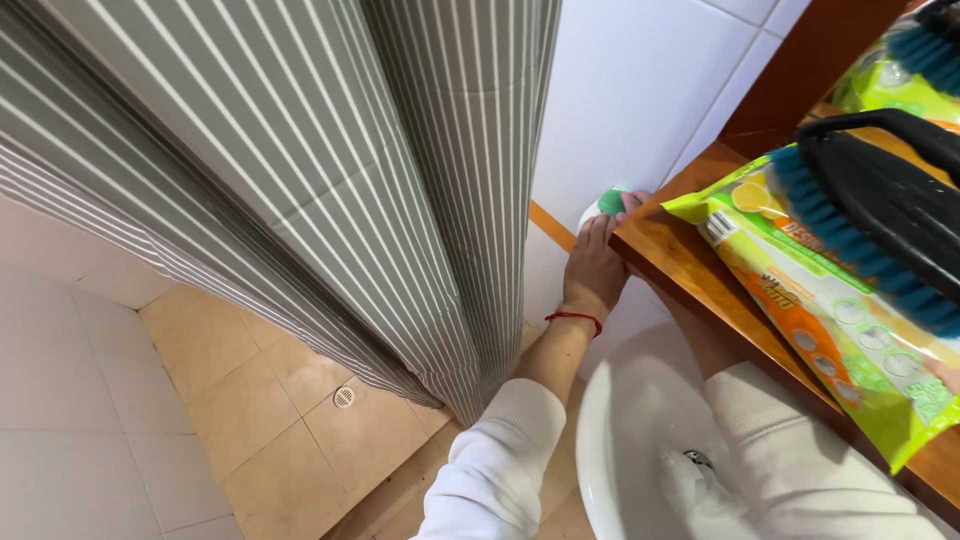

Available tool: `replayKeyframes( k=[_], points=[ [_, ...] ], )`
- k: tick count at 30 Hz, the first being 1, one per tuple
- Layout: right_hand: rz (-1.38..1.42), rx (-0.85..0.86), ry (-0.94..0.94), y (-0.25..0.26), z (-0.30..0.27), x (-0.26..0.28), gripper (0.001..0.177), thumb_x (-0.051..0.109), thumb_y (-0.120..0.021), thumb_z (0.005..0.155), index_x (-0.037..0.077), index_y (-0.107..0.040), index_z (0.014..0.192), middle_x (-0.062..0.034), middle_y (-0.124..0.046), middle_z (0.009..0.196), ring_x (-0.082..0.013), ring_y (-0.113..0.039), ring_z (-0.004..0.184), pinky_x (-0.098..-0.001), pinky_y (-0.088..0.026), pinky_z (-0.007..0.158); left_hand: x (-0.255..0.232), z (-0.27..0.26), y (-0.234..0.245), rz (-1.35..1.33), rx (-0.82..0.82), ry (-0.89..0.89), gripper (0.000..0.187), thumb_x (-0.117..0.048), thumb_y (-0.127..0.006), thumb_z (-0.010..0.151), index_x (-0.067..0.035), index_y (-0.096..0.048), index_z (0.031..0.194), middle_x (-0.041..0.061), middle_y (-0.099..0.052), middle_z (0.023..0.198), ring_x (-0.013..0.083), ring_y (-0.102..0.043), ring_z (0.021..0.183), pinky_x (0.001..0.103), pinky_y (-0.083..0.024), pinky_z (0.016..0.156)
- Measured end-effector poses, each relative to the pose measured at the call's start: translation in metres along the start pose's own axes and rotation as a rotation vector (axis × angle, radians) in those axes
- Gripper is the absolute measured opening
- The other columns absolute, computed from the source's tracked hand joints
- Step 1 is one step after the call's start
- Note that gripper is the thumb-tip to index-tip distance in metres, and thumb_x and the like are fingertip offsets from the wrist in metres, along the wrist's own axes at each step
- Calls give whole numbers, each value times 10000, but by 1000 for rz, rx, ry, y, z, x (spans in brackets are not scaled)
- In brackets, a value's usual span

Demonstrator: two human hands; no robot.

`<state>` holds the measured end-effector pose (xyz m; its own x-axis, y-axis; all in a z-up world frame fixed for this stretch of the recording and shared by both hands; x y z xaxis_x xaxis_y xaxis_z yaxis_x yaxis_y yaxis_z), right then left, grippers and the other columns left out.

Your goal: The person moves between a bedroom and a bathroom, handling a towel and small containers, then repeatedly wets a white cloth at the sink and wipes a wall-mounted soap dish. The person wrings the cloth multiple times and continues wiping the same fixture.

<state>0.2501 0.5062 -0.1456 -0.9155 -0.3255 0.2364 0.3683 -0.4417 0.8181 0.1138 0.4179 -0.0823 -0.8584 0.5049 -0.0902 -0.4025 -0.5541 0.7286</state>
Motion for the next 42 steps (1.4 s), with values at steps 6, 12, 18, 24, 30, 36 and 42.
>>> replayKeyframes(
  k=[6,12,18,24,30,36,42],
  points=[
    [35,-29,98,35,-2,45,370,188,-572,1050,5,-598,1370,-207,-556,1311,-351,-577,1096,-430,-496,926,15,-3,19,-333,141,200,781,-457,-795,758,66,-556,1286,186,-589,1278,330,-513,1298,405,-372,1177],
    [56,-49,179,44,-6,40,353,179,-642,1031,-12,-657,1327,-189,-581,1225,-344,-605,1020,-430,-523,859,22,-33,19,-407,-118,93,719,-341,-811,817,67,-536,1341,212,-602,1324,375,-549,1340,419,-467,1149],
    [-163,210,142,60,-5,75,538,311,-763,864,-10,-653,1281,-227,-637,1071,-366,-612,918,-472,-508,785,25,-90,11,-490,-171,289,441,-170,-740,917,-16,-602,1307,152,-666,1350,316,-682,1260,374,-604,1027],
    [-204,154,-38,59,-43,72,313,292,-688,989,23,-670,1148,-197,-681,989,-355,-647,892,-444,-518,840,48,-125,4,-1682,-303,1186,274,-160,-684,965,35,-666,1156,124,-740,1001,237,-713,747,356,-556,612],
    [622,246,-556,109,-72,130,357,295,-692,915,0,-683,1115,-128,-718,984,-197,-646,868,-357,-511,785,30,-109,52,-1846,-129,1128,293,-225,-650,970,20,-654,1131,141,-760,992,202,-727,725,309,-572,612],
    [1086,237,-414,162,-87,188,487,262,-751,872,50,-587,1279,-27,-677,1071,-132,-629,969,-287,-508,867,20,-113,121,-1915,-99,1085,353,-320,-619,986,-4,-649,1141,130,-755,980,208,-724,690,281,-502,540],
    [1234,201,-602,183,-135,216,450,104,-821,790,28,-645,1198,-63,-729,1033,-139,-684,918,-312,-543,824,-1,-142,201,-1763,-12,1088,413,-346,-640,983,45,-655,1115,124,-765,939,201,-724,660,291,-492,502]
  ],
)
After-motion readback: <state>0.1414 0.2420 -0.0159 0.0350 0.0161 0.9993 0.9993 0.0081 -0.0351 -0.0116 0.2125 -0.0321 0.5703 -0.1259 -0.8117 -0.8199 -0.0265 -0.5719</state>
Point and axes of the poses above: each hand's wrist, its own z-axis towards the middle knuckle, its own y-axis out of the back of the hand, x = y × z, the point moved 6 cm from there along z, towards the middle knuckle
